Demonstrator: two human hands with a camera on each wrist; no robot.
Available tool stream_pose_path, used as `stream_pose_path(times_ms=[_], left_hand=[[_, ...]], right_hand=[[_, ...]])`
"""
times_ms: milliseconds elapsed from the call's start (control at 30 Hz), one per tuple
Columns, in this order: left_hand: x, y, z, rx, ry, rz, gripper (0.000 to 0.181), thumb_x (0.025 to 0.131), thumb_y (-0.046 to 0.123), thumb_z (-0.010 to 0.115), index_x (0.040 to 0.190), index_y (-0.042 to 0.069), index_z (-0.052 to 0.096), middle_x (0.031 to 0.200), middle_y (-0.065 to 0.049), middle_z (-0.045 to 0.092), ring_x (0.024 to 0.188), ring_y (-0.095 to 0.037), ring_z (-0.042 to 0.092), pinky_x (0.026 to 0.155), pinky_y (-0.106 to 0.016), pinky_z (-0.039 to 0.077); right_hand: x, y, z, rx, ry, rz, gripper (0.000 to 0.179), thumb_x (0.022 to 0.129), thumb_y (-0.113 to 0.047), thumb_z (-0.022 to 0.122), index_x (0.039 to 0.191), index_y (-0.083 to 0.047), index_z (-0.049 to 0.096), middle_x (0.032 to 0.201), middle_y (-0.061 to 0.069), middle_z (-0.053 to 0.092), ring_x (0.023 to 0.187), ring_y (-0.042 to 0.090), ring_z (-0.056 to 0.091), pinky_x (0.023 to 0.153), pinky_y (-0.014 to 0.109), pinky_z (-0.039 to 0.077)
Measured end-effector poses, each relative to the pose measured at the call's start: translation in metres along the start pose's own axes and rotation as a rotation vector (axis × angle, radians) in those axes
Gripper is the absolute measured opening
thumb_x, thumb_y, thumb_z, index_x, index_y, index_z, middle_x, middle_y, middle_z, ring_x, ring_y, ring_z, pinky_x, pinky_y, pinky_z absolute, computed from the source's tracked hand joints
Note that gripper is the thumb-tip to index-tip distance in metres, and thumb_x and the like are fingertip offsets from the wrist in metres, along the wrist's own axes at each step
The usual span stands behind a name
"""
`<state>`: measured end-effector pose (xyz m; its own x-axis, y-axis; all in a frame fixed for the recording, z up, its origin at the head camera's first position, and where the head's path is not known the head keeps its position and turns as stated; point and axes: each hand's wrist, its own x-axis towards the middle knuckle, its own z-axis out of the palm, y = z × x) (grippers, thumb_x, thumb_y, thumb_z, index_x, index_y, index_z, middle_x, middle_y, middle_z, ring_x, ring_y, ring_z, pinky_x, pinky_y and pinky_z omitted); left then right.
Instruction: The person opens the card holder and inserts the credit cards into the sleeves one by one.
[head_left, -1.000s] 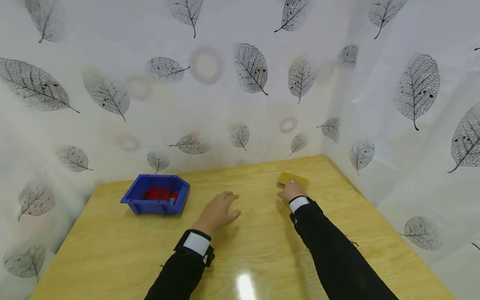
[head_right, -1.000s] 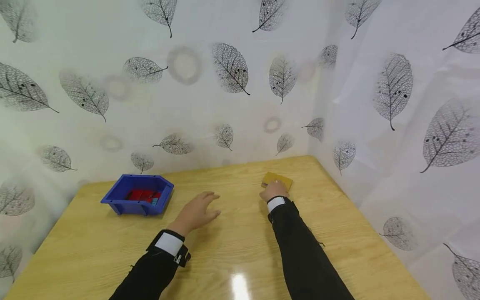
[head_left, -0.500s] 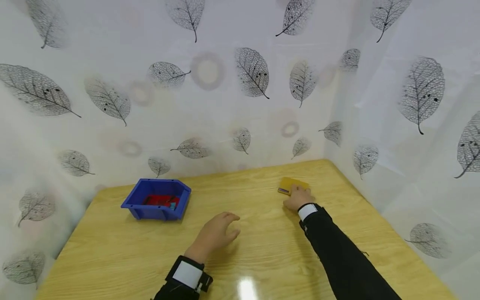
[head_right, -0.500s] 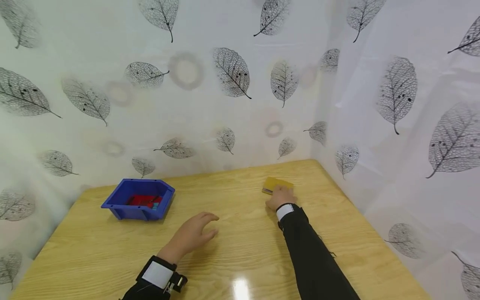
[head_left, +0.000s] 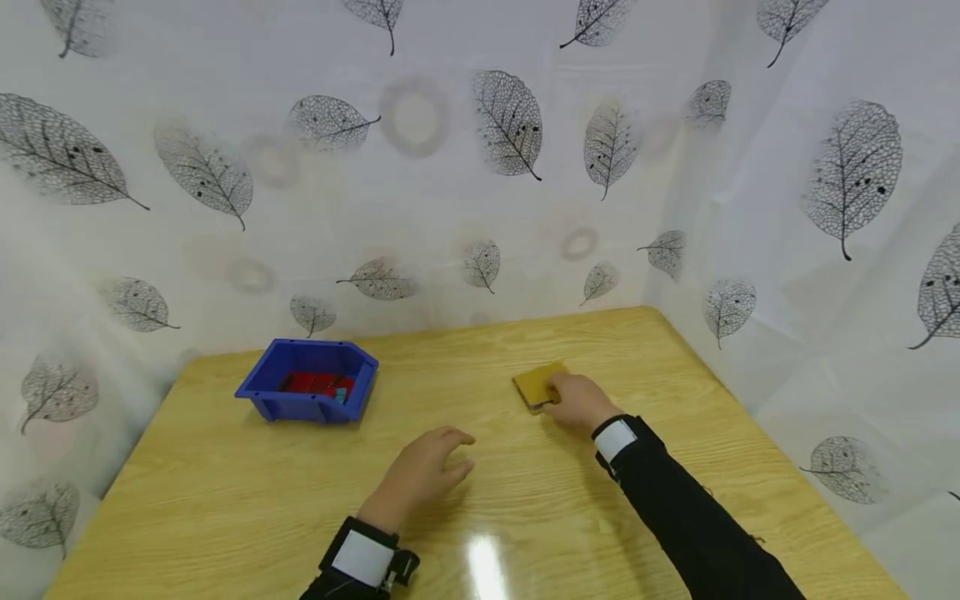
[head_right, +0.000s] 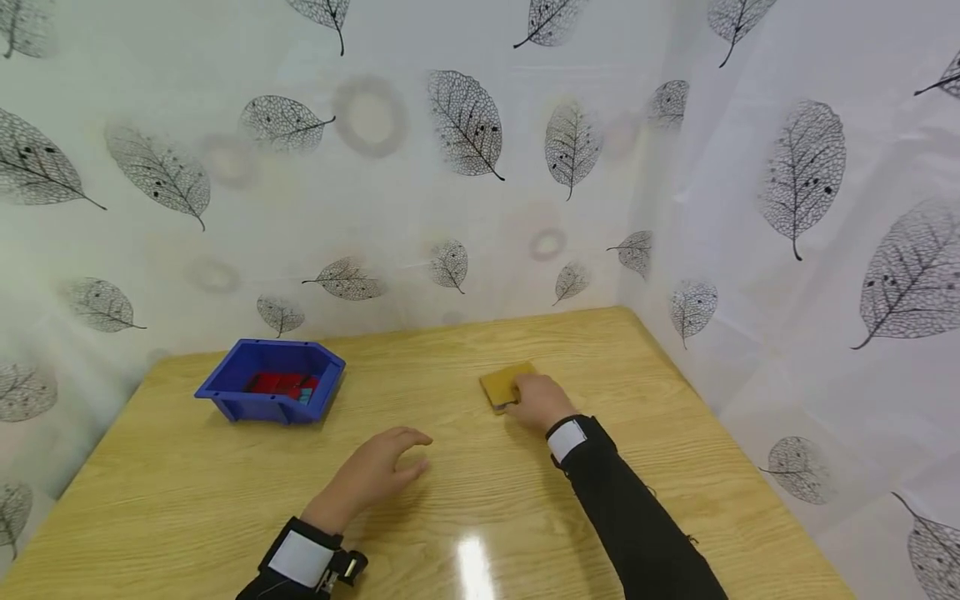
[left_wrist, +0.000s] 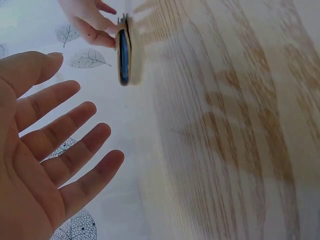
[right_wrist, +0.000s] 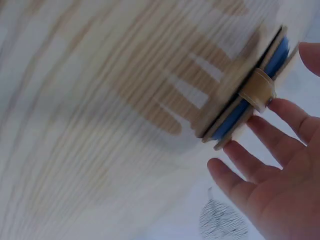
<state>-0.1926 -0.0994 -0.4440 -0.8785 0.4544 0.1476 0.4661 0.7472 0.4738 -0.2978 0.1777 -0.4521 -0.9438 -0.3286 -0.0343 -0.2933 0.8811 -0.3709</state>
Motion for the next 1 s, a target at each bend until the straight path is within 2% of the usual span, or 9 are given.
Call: stream_pose_path(times_ms=[133,267,400,533,633,767,833,900,1000], left_hand=[[-0.001,0.001,0.002,-0.001,0.005,0.000,0.030,0.090,0.021,0.069,0.118,0.008,0.067,0.118,-0.009,0.065,0.111,-0.027,0.061,0.093,-0.045,0.049],[-0.001,0.003,0.007,0.008,0.043,-0.020,0.029,0.088,0.017,0.071,0.114,0.006,0.068,0.115,-0.011,0.065,0.107,-0.029,0.062,0.090,-0.045,0.050],[0.001,0.007,0.017,0.011,0.062,-0.099,0.033,0.083,0.016,0.076,0.113,0.005,0.068,0.118,-0.014,0.061,0.106,-0.031,0.062,0.088,-0.045,0.050],[0.001,0.013,0.025,-0.009,0.037,-0.198,0.044,0.078,0.019,0.081,0.116,0.002,0.066,0.114,-0.016,0.058,0.095,-0.028,0.062,0.080,-0.042,0.052],[-0.002,0.017,0.028,-0.026,0.017,-0.226,0.053,0.074,0.022,0.083,0.119,0.000,0.064,0.103,-0.013,0.057,0.084,-0.025,0.060,0.072,-0.041,0.051],[-0.004,0.018,0.027,-0.011,-0.004,-0.247,0.060,0.069,0.026,0.086,0.119,0.001,0.063,0.097,-0.013,0.061,0.084,-0.028,0.062,0.070,-0.043,0.051],[-0.004,0.018,0.026,0.005,-0.022,-0.266,0.063,0.068,0.028,0.087,0.121,0.004,0.064,0.096,-0.014,0.065,0.084,-0.030,0.063,0.068,-0.044,0.051],[-0.004,0.019,0.026,0.022,-0.048,-0.292,0.065,0.068,0.032,0.087,0.124,0.006,0.064,0.098,-0.015,0.068,0.085,-0.031,0.065,0.066,-0.044,0.051],[-0.003,0.019,0.027,0.043,-0.075,-0.325,0.071,0.069,0.036,0.087,0.129,0.007,0.063,0.105,-0.017,0.069,0.091,-0.033,0.065,0.067,-0.044,0.052]], right_hand=[[-0.006,-0.019,0.006,0.039,-0.029,-0.086,0.033,0.090,-0.019,0.068,0.119,-0.003,0.065,0.116,0.012,0.067,0.111,0.031,0.061,0.095,0.045,0.047],[-0.011,-0.037,0.011,0.079,-0.050,-0.188,0.019,0.089,-0.013,0.069,0.106,-0.005,0.071,0.104,0.008,0.071,0.098,0.025,0.066,0.084,0.039,0.052],[-0.018,-0.053,0.018,0.073,-0.076,-0.283,0.012,0.086,-0.011,0.072,0.098,-0.007,0.073,0.102,0.006,0.072,0.091,0.021,0.067,0.076,0.034,0.054],[-0.026,-0.070,0.027,0.065,-0.105,-0.366,0.009,0.085,-0.012,0.075,0.093,-0.011,0.073,0.101,0.002,0.072,0.089,0.017,0.066,0.076,0.029,0.053],[-0.033,-0.081,0.033,0.080,-0.117,-0.427,0.006,0.084,-0.012,0.076,0.088,-0.013,0.072,0.093,-0.004,0.070,0.085,0.010,0.064,0.077,0.026,0.052],[-0.039,-0.095,0.038,0.089,-0.104,-0.483,0.008,0.082,-0.013,0.076,0.084,-0.014,0.069,0.085,-0.008,0.064,0.079,0.004,0.057,0.073,0.022,0.049],[-0.041,-0.100,0.040,0.047,-0.078,-0.490,0.010,0.082,-0.016,0.077,0.083,-0.014,0.067,0.085,-0.008,0.060,0.076,0.004,0.054,0.069,0.020,0.048],[-0.042,-0.104,0.042,-0.049,-0.027,-0.480,0.014,0.083,-0.021,0.077,0.080,-0.014,0.065,0.084,-0.005,0.055,0.073,0.006,0.052,0.065,0.020,0.047],[-0.044,-0.108,0.046,-0.217,0.050,-0.417,0.022,0.084,-0.026,0.074,0.071,-0.013,0.061,0.079,-0.002,0.050,0.069,0.011,0.052,0.062,0.025,0.049]])
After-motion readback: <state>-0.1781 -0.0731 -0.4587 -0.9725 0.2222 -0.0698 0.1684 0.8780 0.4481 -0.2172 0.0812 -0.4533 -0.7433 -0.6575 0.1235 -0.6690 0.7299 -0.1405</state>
